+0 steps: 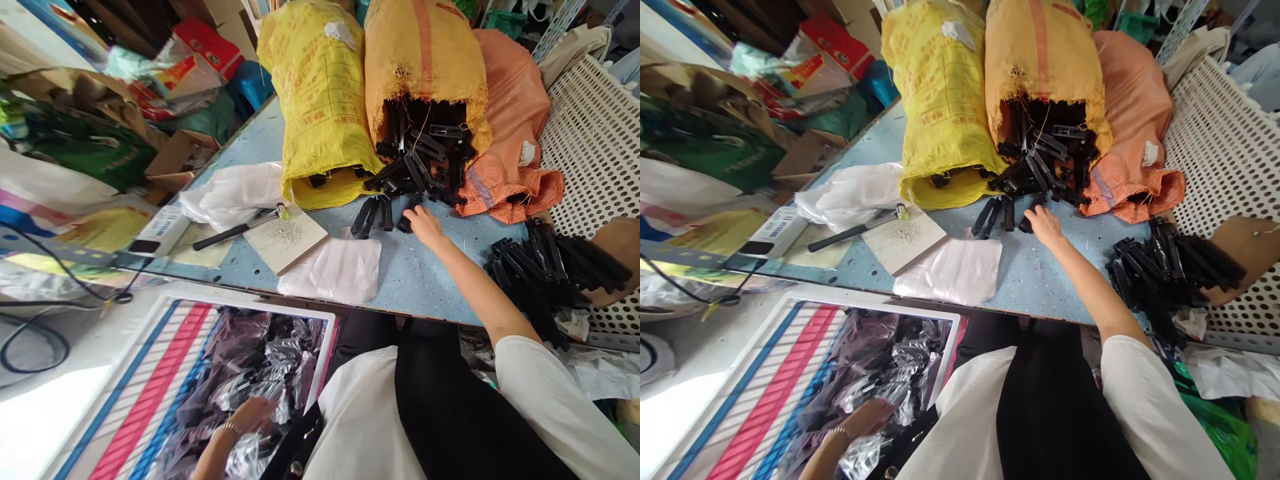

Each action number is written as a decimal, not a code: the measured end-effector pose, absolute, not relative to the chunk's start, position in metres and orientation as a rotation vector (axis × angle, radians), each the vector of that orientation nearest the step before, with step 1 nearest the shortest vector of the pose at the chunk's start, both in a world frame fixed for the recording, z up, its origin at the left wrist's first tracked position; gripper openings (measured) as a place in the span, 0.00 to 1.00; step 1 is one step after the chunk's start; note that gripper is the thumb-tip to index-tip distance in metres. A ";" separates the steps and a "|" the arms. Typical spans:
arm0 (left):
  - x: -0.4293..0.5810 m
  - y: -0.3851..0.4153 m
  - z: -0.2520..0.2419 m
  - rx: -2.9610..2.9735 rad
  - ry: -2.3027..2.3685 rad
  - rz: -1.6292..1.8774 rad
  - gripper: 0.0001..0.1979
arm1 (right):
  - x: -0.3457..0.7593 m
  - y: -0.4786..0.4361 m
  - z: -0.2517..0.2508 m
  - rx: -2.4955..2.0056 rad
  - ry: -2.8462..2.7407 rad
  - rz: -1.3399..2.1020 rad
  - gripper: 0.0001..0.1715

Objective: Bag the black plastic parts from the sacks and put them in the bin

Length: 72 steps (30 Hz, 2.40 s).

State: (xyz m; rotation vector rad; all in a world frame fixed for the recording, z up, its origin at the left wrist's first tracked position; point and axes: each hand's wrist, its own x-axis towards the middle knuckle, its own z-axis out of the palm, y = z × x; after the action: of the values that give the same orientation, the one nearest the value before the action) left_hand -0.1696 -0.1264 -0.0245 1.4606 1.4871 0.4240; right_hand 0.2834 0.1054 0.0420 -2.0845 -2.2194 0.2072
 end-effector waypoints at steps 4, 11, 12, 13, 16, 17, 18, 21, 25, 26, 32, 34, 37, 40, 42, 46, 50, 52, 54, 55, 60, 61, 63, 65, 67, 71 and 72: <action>-0.122 -0.066 -0.006 1.470 1.270 0.339 0.21 | 0.296 0.062 0.072 -1.744 -2.230 0.516 0.16; 0.051 0.002 0.053 1.380 0.467 0.568 0.40 | 0.280 -0.032 0.077 -1.280 -1.551 1.384 0.17; 0.068 0.001 0.054 1.296 0.459 0.513 0.37 | 0.280 -0.041 0.073 -1.358 -1.475 1.325 0.16; 0.080 -0.001 0.053 1.211 0.486 0.485 0.34 | 0.283 -0.050 0.070 -1.446 -1.427 1.216 0.15; 0.095 -0.011 0.049 1.009 0.569 0.462 0.29 | 0.294 -0.069 0.065 -1.645 -1.554 0.719 0.15; 0.096 -0.014 0.048 0.967 0.579 0.450 0.28 | 0.298 -0.071 0.065 -1.675 -1.664 0.541 0.15; 0.096 -0.016 0.048 0.937 0.587 0.433 0.27 | 0.302 -0.072 0.066 -1.689 -1.786 0.384 0.14; 0.098 -0.022 0.050 0.912 0.610 0.391 0.26 | 0.311 -0.062 0.066 -1.697 -2.016 0.101 0.16; 0.105 -0.024 0.055 0.882 0.678 0.457 0.25 | 0.314 -0.046 0.061 -1.709 -1.887 0.178 0.21; 0.106 -0.023 0.056 0.841 0.709 0.493 0.24 | 0.311 -0.046 0.060 -1.686 -1.844 0.225 0.21; 0.110 -0.010 0.057 0.675 0.831 0.632 0.24 | 0.272 -0.076 0.044 -1.259 -2.235 0.057 0.22; 0.113 -0.008 0.055 0.643 0.832 0.649 0.24 | 0.262 -0.084 0.038 -1.275 -2.255 0.053 0.21; 0.117 -0.007 0.043 0.672 0.888 0.756 0.24 | 0.267 -0.073 0.035 -1.390 -2.209 0.388 0.23; 0.124 -0.010 0.020 0.738 0.928 0.794 0.23 | 0.302 -0.022 0.039 -1.536 -2.116 0.666 0.27; 0.132 -0.015 0.004 0.888 0.966 0.725 0.19 | 0.335 0.029 0.041 -1.810 -1.921 0.419 0.26; 0.147 -0.026 -0.017 1.566 1.132 0.668 0.26 | 0.388 0.121 0.037 -2.333 -1.760 -0.046 0.24; 0.140 -0.018 -0.024 2.049 1.380 0.594 0.27 | 0.402 0.145 0.027 -2.454 -1.862 -0.086 0.20; 0.133 -0.010 -0.027 2.163 1.455 0.522 0.23 | 0.401 0.139 0.022 -2.425 -1.903 -0.083 0.18; 0.128 -0.004 -0.030 2.215 1.444 0.489 0.22 | 0.397 0.132 0.018 -2.416 -1.918 -0.069 0.18; 0.128 -0.002 -0.032 2.223 1.425 0.485 0.22 | 0.395 0.130 0.017 -2.415 -1.905 -0.045 0.18; 0.126 -0.002 -0.037 2.106 1.330 0.610 0.21 | 0.389 0.131 0.021 -2.349 -1.717 0.213 0.17; 0.124 -0.001 -0.037 2.044 1.286 0.678 0.20 | 0.388 0.128 0.023 -2.329 -1.691 0.250 0.15; 0.120 0.003 -0.034 1.867 1.174 0.822 0.19 | 0.387 0.115 0.026 -2.288 -1.660 0.304 0.12; 0.120 0.010 -0.030 1.647 1.071 0.907 0.18 | 0.385 0.093 0.024 -2.226 -1.629 0.361 0.11; 0.126 0.020 -0.024 1.425 0.999 0.903 0.18 | 0.382 0.068 0.017 -2.159 -1.606 0.400 0.13; 0.146 0.039 -0.016 1.291 0.975 0.867 0.19 | 0.372 0.046 -0.002 -2.070 -1.559 0.408 0.16; 0.149 0.040 -0.016 1.367 0.992 0.881 0.19 | 0.369 0.049 -0.005 -2.055 -1.536 0.386 0.18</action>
State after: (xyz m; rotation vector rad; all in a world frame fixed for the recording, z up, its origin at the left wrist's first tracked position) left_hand 0.1494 0.0403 -0.0159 1.3672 0.9915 0.8812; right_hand 0.3695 0.0485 -0.0053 -2.0553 -1.5357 0.3861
